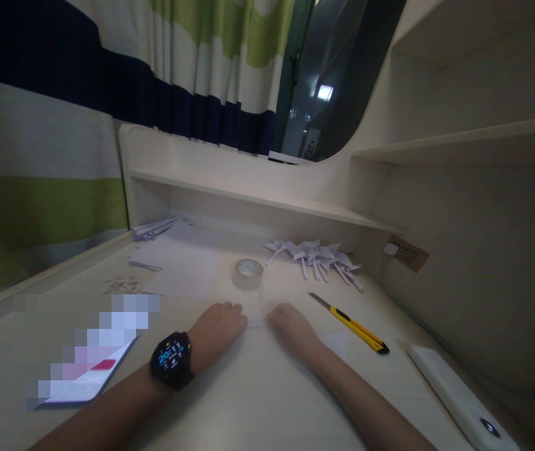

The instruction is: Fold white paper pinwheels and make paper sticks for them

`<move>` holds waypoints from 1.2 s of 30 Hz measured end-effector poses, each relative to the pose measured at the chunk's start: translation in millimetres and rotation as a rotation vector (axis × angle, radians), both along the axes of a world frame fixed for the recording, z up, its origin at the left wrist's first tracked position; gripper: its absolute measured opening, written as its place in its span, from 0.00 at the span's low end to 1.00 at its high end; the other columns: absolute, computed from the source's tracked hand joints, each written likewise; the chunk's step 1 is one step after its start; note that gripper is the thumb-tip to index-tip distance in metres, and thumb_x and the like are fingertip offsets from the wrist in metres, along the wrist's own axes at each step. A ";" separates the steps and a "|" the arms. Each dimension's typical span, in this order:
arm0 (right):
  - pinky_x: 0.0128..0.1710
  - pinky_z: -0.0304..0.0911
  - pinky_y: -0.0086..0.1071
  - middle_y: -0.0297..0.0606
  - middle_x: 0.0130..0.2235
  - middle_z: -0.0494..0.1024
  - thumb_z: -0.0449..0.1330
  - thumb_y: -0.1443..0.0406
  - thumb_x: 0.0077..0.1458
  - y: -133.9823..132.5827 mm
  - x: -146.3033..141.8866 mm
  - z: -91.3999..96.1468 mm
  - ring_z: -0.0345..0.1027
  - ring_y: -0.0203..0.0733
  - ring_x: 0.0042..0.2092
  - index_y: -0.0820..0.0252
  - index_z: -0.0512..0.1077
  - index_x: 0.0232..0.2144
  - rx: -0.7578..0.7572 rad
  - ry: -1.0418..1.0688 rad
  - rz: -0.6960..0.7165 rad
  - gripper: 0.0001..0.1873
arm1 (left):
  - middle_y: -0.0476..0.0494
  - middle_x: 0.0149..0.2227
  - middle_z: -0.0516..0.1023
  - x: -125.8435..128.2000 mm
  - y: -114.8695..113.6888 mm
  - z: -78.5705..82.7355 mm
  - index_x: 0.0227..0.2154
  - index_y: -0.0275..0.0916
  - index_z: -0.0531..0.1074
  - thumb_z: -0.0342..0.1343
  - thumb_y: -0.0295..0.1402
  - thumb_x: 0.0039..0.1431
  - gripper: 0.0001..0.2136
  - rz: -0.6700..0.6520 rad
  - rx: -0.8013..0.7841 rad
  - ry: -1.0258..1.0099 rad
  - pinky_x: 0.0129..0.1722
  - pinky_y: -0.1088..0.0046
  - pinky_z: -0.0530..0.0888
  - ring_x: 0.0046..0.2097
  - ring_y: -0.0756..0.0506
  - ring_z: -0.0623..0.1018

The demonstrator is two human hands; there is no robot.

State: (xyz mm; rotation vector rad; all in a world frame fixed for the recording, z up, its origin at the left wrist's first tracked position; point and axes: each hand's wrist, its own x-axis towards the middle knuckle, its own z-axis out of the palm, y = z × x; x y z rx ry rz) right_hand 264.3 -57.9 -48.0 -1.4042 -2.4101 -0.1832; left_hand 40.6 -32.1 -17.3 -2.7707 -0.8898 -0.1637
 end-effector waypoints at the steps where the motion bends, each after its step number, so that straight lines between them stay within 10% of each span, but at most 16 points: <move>1: 0.39 0.59 0.31 0.38 0.34 0.71 0.55 0.71 0.57 -1.9 0.3 0.5 0.63 0.40 0.38 0.60 0.72 0.36 0.002 -0.004 -0.001 0.07 | 0.37 0.33 0.73 0.4 1.2 -0.7 0.33 0.35 0.72 0.49 0.21 0.56 0.08 -0.005 0.009 -0.006 0.33 0.64 0.70 0.35 0.40 0.74; 36: 0.41 0.60 0.32 0.39 0.35 0.74 0.57 0.73 0.52 -10.2 8.6 8.9 0.65 0.41 0.39 0.60 0.73 0.39 0.025 0.186 0.038 0.12 | 0.46 0.34 0.70 -1.7 13.0 2.8 0.39 0.42 0.74 0.47 0.34 0.65 0.10 -0.102 -0.200 -0.304 0.35 0.72 0.66 0.37 0.46 0.71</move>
